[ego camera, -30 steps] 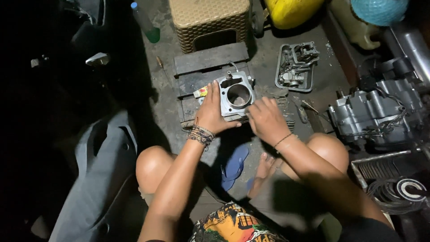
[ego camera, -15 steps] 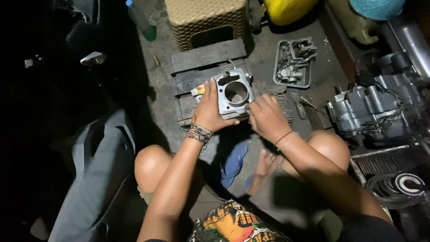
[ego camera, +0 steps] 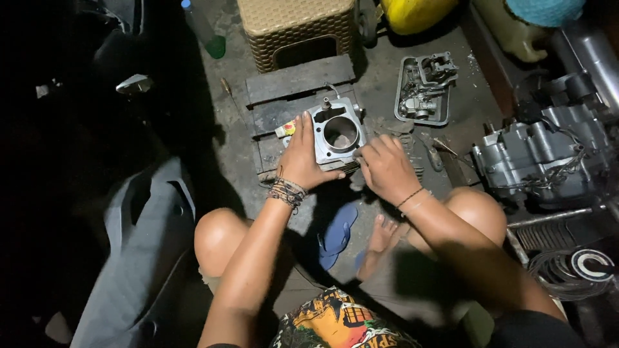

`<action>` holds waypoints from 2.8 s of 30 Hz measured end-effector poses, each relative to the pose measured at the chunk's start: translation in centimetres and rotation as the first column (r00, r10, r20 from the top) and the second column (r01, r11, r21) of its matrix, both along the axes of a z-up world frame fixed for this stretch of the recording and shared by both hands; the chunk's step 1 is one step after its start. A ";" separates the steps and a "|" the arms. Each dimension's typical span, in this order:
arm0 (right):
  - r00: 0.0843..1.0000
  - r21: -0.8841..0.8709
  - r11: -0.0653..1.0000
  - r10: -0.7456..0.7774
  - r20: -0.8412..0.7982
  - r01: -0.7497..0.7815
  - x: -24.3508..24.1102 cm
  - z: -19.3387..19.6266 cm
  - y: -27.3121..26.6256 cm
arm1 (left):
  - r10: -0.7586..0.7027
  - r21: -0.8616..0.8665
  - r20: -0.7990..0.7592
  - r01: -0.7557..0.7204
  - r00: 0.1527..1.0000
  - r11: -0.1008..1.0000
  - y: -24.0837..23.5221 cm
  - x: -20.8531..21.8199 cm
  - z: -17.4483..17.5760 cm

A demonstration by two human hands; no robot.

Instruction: Cleaning and inspecting the surface of a motorcycle cylinder head by hand.

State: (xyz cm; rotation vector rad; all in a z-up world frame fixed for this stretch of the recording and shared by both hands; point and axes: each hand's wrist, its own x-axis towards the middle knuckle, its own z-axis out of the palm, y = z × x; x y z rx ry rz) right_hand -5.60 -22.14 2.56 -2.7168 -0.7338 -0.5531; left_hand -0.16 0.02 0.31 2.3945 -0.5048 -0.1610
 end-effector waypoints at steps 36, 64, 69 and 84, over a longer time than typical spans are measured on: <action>0.999 0.008 1.000 0.023 0.028 -0.023 0.5 -1.7 1.5 | -0.009 -0.012 -0.013 0.009 1.000 1.000 0.0 0.0 0.0; 0.999 -0.049 0.998 -0.025 0.046 0.027 0.2 -0.3 1.3 | 0.013 0.015 -0.025 -0.012 1.000 1.000 0.0 -0.1 0.4; 0.995 -0.041 0.995 0.091 0.050 -0.089 0.4 -0.9 3.2 | 0.012 0.020 -0.012 -0.011 1.000 1.000 0.1 -0.1 0.1; 0.999 -0.034 0.998 0.049 0.006 -0.048 -0.2 0.4 2.6 | 0.019 0.037 -0.024 -0.018 1.000 0.999 0.0 0.0 0.2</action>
